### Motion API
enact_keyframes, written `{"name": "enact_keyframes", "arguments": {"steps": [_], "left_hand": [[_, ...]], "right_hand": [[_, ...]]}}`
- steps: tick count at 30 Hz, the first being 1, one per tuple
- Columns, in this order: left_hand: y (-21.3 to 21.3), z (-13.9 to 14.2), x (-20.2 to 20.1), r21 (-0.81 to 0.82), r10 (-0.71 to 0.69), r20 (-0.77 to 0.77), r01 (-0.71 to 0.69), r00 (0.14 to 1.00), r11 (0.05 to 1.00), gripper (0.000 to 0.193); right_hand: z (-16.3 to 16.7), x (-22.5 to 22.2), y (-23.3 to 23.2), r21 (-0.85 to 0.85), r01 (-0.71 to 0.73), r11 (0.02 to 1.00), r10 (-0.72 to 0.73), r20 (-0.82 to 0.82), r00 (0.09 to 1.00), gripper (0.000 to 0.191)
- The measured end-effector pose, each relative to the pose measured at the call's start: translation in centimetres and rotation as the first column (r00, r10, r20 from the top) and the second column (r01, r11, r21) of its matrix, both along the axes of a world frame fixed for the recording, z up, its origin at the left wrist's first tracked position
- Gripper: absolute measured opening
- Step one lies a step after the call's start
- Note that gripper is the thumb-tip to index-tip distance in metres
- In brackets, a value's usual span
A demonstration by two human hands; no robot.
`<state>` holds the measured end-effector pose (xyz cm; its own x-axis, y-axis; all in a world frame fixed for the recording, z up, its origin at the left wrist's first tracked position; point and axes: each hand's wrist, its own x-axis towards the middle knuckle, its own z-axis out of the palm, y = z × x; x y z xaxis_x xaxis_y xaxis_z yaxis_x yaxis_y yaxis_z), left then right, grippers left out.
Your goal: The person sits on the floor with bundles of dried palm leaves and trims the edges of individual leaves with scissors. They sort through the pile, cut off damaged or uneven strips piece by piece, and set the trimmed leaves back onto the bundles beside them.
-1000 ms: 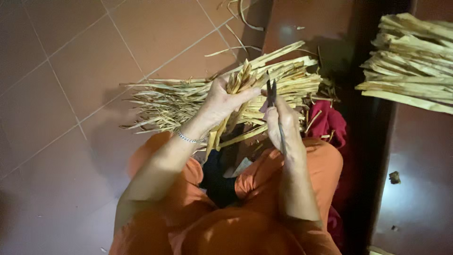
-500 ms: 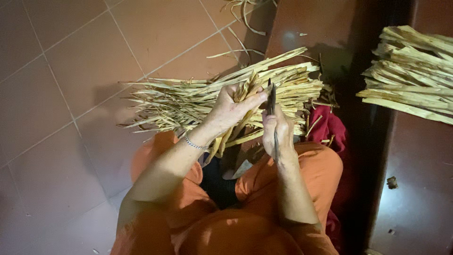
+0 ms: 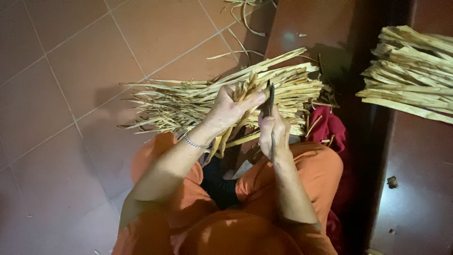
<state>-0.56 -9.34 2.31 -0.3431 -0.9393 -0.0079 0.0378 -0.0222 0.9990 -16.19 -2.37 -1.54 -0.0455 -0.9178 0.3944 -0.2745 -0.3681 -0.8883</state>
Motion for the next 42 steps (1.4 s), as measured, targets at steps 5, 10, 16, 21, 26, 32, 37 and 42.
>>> {"name": "enact_keyframes", "arguments": {"steps": [5, 10, 16, 21, 26, 32, 37, 42], "left_hand": [[-0.2, -0.6, 0.2, 0.019, -0.07, -0.028, 0.07, 0.997, 0.997, 0.021], [0.1, -0.9, 0.2, 0.046, -0.054, 0.138, 0.048, 0.989, 0.998, 0.025], [-0.7, -0.4, 1.4, -0.317, 0.007, 0.325, 0.102, 0.946, 0.943, 0.034], [-0.8, -1.9, -1.4, 0.195, -0.21, 0.573, 0.117, 0.792, 0.974, 0.034], [0.0, -6.8, -6.8, 0.224, -0.336, 0.788, 0.268, 0.517, 0.937, 0.039], [2.1, -16.7, -11.6, 0.114, -0.219, 0.94, 0.366, 0.26, 0.924, 0.02], [3.1, -20.8, -11.8, -0.073, -0.086, 0.903, 0.347, 0.421, 0.935, 0.038], [1.8, -19.7, -10.7, -0.082, -0.057, 0.893, 0.286, 0.447, 0.955, 0.033]], "right_hand": [[-3.8, -0.6, 0.0, 0.01, 0.069, 0.998, -0.068, -0.098, 0.993, 0.056], [-9.6, -3.5, -3.1, -0.085, 0.048, 0.995, -0.028, 0.222, 0.975, 0.053], [-7.1, -13.0, -1.0, 0.172, 0.423, 0.89, -0.43, 0.63, 0.647, 0.074], [-3.2, -15.7, 2.5, 0.083, 0.559, 0.825, -0.462, 0.669, 0.582, 0.082], [-2.4, -15.7, 3.3, 0.058, 0.591, 0.805, -0.507, 0.587, 0.632, 0.084], [-3.1, -15.6, 3.3, 0.079, 0.652, 0.754, -0.571, 0.569, 0.592, 0.091], [-3.4, -15.6, 3.3, 0.039, 0.657, 0.753, -0.569, 0.54, 0.62, 0.089], [-3.2, -15.4, 3.2, 0.212, 0.595, 0.775, -0.589, 0.583, 0.559, 0.08]]}}
